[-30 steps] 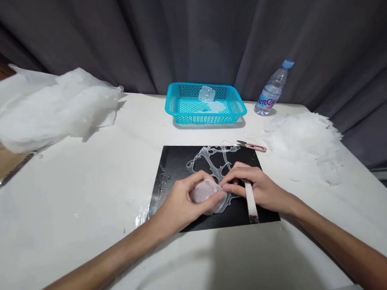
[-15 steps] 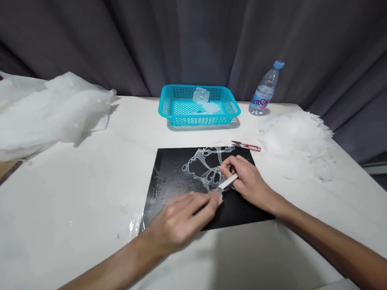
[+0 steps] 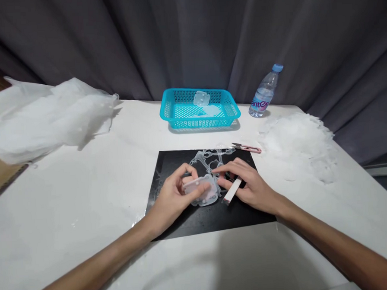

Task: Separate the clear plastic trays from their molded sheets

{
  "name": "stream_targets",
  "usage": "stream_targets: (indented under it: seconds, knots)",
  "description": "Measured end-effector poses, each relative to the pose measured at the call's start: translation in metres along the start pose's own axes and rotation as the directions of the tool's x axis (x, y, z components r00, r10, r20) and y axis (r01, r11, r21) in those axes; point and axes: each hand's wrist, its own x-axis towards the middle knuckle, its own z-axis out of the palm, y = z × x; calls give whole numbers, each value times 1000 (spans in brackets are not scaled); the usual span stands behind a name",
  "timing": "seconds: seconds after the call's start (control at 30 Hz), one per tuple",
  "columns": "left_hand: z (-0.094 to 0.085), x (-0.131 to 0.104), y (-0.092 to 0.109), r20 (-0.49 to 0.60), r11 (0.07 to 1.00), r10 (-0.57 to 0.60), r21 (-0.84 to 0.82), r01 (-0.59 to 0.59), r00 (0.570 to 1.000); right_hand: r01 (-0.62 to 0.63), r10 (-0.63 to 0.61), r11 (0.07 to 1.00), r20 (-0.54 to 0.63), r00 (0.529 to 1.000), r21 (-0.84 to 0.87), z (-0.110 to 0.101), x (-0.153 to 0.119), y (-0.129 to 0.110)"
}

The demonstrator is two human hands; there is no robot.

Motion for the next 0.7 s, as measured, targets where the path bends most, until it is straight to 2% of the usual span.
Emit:
stream_targets:
  seconds: [0.17, 0.3, 0.37, 0.4, 0.47, 0.53, 0.57, 0.6, 0.63, 0.7]
  knots:
    - [-1, 1, 2, 28, 987, 25, 158, -29, 999, 68, -71, 996, 58, 996, 50, 5, 1, 1]
    - [4, -6, 4, -4, 954, 126, 275, -120, 992, 164, -163, 986, 38, 986, -34, 5, 1, -2]
    - [6, -13, 4, -30, 895, 286, 365, -256, 958, 241, -235, 953, 49, 971, -184, 6, 1, -3]
    - [6, -15, 4, -55, 851, 378, 414, -323, 924, 290, -280, 914, 77, 957, -283, 6, 0, -4]
    - [5, -15, 5, -164, 795, 505, 472, -382, 848, 393, -358, 799, 164, 919, -456, 8, -1, -4]
    - [-1, -9, 6, -354, 846, 482, 425, -321, 802, 472, -408, 704, 242, 880, -530, 10, -3, -3]
    - [-4, -5, 6, -428, 887, 435, 357, -294, 792, 481, -416, 696, 247, 875, -533, 9, -4, -3]
    - [-7, 0, 7, -465, 922, 376, 272, -275, 801, 466, -414, 716, 221, 883, -520, 7, -4, -2]
    - [-10, 4, 7, -461, 950, 311, 182, -254, 831, 427, -399, 760, 168, 902, -489, 3, -3, -1]
    - [-12, 9, 7, -366, 980, 188, 10, -198, 911, 259, -296, 882, -35, 955, -394, -15, -1, 2]
